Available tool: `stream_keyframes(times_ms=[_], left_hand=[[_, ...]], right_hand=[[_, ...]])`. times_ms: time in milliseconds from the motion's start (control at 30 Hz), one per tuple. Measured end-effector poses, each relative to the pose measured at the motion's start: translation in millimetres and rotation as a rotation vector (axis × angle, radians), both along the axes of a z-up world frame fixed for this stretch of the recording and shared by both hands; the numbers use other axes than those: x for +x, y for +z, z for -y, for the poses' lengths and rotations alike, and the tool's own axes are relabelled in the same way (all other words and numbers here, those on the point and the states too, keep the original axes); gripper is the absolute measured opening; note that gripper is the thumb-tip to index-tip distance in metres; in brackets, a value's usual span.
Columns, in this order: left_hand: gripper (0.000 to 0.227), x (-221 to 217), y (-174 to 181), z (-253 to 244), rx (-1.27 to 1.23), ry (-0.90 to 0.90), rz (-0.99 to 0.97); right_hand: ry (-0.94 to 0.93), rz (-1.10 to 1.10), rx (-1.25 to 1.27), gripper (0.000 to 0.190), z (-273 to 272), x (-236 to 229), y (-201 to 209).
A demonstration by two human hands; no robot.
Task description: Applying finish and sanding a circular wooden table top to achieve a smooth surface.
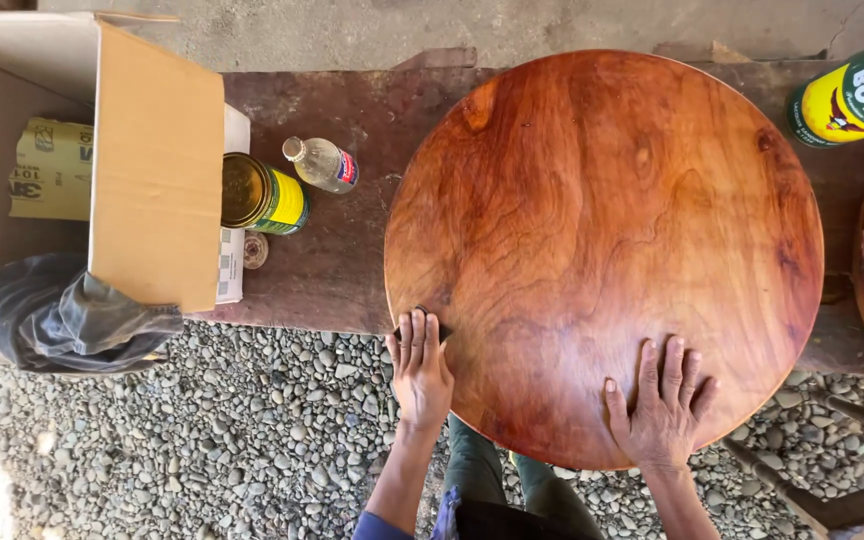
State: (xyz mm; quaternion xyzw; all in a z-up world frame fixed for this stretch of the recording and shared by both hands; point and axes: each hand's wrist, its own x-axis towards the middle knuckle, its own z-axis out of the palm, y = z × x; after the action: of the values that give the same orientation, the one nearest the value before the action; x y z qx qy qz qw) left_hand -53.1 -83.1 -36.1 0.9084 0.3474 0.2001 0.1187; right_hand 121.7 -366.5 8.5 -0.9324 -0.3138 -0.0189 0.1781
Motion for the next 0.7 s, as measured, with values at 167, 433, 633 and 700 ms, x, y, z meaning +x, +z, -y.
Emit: stream_keyframes(times_ms=[167, 433, 633, 700], left_hand=[[0.039, 69.6, -5.6, -84.0, 0.07, 0.004, -0.036], [0.043, 70.0, 5.4, -83.4, 0.047, -0.032, -0.032], [0.041, -24.4, 1.5, 30.7, -0.008, -0.082, 0.031], [0.04, 3.2, 4.8, 1.7, 0.004, -0.085, 0.036]], right_hand=[[-0.006, 0.007, -0.005, 0.077, 1.7, -1.6, -3.7], [0.008, 0.021, 0.003, 0.078, 2.9, -0.2, -0.3], [-0.018, -0.013, -0.012, 0.078, 0.8, -1.4, -1.3], [-0.017, -0.019, -0.012, 0.078, 1.0, -0.2, 0.4]])
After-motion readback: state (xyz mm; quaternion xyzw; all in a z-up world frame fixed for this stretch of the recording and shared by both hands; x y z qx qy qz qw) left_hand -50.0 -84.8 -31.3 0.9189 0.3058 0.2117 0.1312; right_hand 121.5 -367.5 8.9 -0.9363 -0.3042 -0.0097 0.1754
